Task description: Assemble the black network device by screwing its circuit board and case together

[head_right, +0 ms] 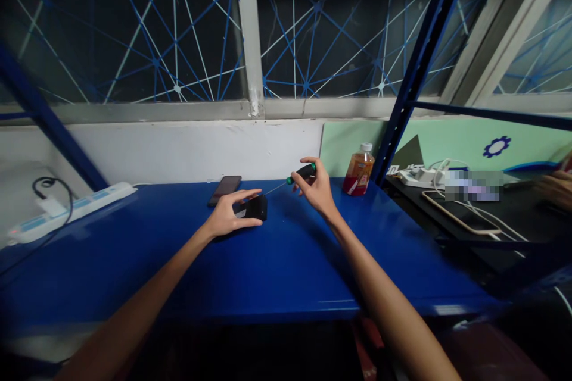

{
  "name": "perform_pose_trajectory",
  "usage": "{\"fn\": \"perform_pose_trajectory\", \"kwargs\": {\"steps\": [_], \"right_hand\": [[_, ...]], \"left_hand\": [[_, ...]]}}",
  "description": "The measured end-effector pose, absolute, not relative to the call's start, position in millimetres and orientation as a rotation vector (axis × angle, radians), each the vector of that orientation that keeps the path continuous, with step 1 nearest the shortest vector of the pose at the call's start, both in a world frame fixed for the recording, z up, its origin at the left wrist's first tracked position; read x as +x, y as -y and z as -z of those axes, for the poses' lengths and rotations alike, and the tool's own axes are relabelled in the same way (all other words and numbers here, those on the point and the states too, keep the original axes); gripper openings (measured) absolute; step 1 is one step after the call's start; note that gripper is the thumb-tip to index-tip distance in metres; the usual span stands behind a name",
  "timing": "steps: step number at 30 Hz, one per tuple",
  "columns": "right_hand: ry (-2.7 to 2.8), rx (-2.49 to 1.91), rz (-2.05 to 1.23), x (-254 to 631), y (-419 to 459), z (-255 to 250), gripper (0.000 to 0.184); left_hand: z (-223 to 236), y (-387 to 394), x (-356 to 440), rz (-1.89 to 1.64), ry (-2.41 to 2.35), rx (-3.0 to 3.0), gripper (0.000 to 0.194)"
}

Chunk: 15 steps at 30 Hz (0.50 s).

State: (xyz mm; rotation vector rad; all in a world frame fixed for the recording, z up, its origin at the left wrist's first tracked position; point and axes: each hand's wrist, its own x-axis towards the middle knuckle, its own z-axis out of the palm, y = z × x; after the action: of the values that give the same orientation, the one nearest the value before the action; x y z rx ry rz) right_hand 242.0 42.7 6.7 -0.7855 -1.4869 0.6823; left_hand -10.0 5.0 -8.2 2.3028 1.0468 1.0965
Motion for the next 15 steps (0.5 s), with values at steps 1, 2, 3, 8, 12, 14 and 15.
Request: {"fn": "perform_pose_trajectory", "kwargs": {"steps": [1,2,3,8,12,14,15], "right_hand": [[1.485,-0.805,-0.658,241.7,-42.6,-6.3,0.047],[1.484,-0.823,-0.631,241.2,-42.3,-5.9,0.046],[1.485,-0.839,-0.603,240.7,-41.7,-5.5,0.046],[1.514,-0.903,-0.448,241.1,-37.1,-6.3,0.043],[1.583,-1.029,-0.246,250.0,-36.3,-9.6,0.032],[1.656,-1.085,-0.187,253.4,-37.3,-10.0,0.027],[1.689,-1.103,-0.167,253.9,-37.9,-9.6,0.025]], "left_hand": [[8.2,-5.1,-10.0,-1.088,-1.051,2.308,0.069],[8.3,-5.4,-10.3,-1.078,-1.056,2.313,0.07],[8.5,-5.8,-10.7,-1.066,-1.058,2.319,0.07],[13.8,-10.7,-11.6,-0.962,-1.071,2.388,0.072],[26.4,-15.2,-9.6,-0.795,-1.122,2.494,0.078],[33.7,-17.0,-8.6,-0.725,-1.141,2.538,0.081],[36.7,-17.7,-8.2,-0.706,-1.156,2.556,0.082]]}}
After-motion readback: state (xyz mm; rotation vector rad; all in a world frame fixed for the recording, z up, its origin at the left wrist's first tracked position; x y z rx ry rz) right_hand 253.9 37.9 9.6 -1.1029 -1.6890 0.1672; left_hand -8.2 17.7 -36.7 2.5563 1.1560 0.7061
